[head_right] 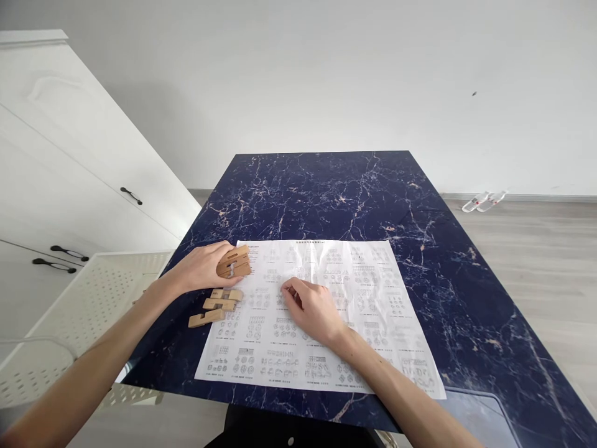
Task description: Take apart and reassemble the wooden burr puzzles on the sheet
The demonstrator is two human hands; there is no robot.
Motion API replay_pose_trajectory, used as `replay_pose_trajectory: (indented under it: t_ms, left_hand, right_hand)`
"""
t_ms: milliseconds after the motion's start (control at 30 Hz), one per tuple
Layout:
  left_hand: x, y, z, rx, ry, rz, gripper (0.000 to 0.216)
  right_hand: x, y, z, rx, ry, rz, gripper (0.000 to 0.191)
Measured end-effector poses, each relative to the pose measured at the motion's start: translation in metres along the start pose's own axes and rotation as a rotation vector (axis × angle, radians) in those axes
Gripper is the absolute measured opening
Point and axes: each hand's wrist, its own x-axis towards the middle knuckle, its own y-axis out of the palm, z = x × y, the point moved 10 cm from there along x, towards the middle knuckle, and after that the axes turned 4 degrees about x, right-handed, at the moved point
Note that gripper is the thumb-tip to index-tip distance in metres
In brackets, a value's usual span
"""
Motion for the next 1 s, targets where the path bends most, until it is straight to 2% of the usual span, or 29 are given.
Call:
replay_pose_trajectory:
  t_ms: [267, 500, 667, 767, 867, 1000]
  left_hand:
    - [0.006, -0.005, -0.022, 0.171, 0.038, 0.046, 0.025]
    - [0.01, -0.003, -0.021, 0.111, -0.021, 0.024, 0.031]
    - [0.02, 0.002, -0.029, 0.058, 0.0, 0.009, 0.029]
    - [0.027, 0.004, -0.047, 0.007, 0.047, 0.012, 0.029]
    - [0.032, 0.006, -0.078, -0.078, 0.088, 0.022, 0.031]
    - [0.036, 0.017, -0.125, -0.494, 0.112, 0.056, 0.038]
  right_hand:
    - [0.0, 0.0, 0.0, 0.004, -0.001, 0.005, 0.019]
    - [0.0, 0.0, 0.0, 0.022, 0.008, 0.007, 0.02]
    - [0.001, -0.002, 0.0, 0.066, 0.023, 0.003, 0.02]
    - [0.002, -0.004, -0.001, 0.103, 0.038, -0.007, 0.021]
    - [0.003, -0.013, -0.008, 0.239, 0.087, -0.067, 0.019]
    - [0.003, -0.024, -0.023, 0.572, 0.168, -0.175, 0.033]
